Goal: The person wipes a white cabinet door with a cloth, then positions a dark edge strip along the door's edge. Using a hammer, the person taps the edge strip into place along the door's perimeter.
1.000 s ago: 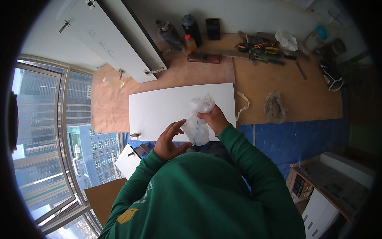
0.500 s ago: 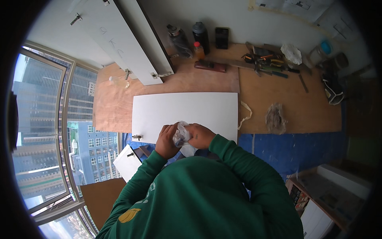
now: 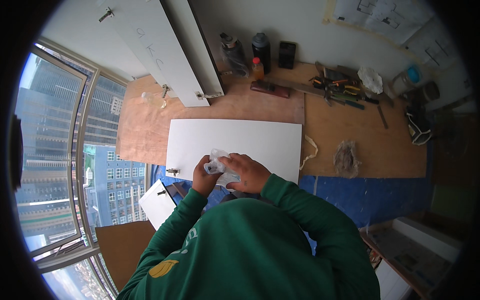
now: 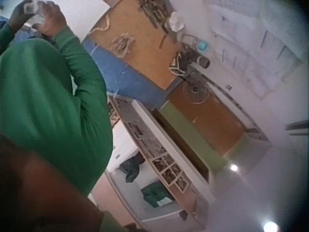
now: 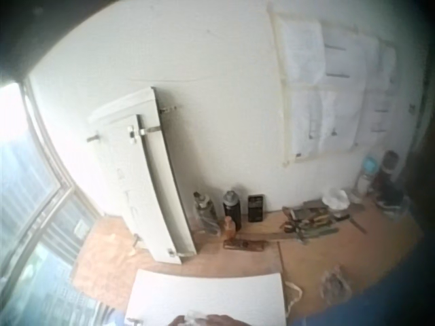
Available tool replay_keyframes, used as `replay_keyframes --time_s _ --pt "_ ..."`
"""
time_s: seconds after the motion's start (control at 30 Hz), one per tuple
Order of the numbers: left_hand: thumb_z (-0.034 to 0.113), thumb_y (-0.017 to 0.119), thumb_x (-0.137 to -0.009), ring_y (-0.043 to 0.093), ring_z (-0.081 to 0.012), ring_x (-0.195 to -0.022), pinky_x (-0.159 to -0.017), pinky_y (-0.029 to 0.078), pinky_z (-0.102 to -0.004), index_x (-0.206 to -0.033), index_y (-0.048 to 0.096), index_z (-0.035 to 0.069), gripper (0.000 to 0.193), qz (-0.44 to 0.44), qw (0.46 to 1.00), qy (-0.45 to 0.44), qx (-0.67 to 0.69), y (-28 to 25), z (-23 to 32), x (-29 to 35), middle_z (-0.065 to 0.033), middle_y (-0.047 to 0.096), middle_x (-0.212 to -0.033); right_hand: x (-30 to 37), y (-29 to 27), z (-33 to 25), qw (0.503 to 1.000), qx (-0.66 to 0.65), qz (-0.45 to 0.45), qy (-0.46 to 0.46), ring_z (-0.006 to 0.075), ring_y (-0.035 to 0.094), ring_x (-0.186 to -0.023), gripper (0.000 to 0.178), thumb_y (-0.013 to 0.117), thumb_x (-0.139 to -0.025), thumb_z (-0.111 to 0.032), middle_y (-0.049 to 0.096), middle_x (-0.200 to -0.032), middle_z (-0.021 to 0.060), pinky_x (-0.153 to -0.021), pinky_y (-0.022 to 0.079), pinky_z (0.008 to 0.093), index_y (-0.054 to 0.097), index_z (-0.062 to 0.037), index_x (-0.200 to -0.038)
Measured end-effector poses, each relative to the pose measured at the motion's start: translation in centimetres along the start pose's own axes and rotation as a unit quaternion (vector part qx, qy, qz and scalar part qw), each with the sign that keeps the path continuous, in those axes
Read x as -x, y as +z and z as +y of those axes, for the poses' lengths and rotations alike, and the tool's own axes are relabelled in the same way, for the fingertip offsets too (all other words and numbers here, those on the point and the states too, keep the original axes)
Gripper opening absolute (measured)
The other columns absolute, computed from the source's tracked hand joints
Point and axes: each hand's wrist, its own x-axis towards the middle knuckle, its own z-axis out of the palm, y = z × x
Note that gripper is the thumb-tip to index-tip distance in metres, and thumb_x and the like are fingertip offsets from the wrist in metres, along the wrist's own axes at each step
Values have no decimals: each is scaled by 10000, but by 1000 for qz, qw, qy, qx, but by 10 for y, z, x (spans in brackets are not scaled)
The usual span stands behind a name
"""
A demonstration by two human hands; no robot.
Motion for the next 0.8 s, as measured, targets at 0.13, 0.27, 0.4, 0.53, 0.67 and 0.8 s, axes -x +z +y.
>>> replay_keyframes --time_s 0.13,0.27,0.4,0.53,0.67,0.8 --pt "9 730 -808 688 -180 -945 -833 552 -324 -1226 583 7 443 -45 972 -98 208 -3 8 2 -90 705 -1039 -10 8 7 999 -5 13 39 393 581 -1144 622 770 -794 -120 581 -1251 197 -971 496 448 516 -55 -1358" --pt "-15 722 -817 631 -193 -1113 -963 517 -332 -1375 491 7 605 -101 936 -123 315 -8 13 6 -111 636 -1215 -16 7 11 996 -33 60 58 399 632 -1025 495 709 -791 -53 632 -1159 188 -888 526 446 553 -26 -1259" --pt "111 777 -787 565 -291 -1215 -952 523 -412 -1392 500 11 673 9 996 84 41 -7 17 12 -191 572 -1306 -19 11 19 987 -79 92 102 401 645 -987 421 667 -804 -44 657 -1082 187 -859 529 448 574 -17 -1214" --pt "131 804 -752 532 -350 -1219 -954 516 -450 -1357 555 55 659 138 960 214 -116 -16 60 22 -196 550 -1302 -24 9 13 982 -78 78 153 403 656 -1019 426 659 -811 -61 665 -1120 218 -901 540 438 580 22 -1222" --pt "150 824 -738 550 -367 -1188 -966 518 -461 -1356 564 73 675 45 955 224 -189 -21 72 34 -195 540 -1322 -30 20 10 975 -69 104 183 409 656 -991 402 658 -805 -59 666 -1090 216 -870 540 449 589 8 -1196" --pt "211 827 -763 455 -465 -1343 -1106 431 -486 -1509 324 -13 927 -25 970 162 -179 -17 57 31 -282 379 -1515 -40 16 -6 972 -137 72 174 354 690 -980 397 669 -827 -58 695 -1091 188 -863 551 409 602 -10 -1216"
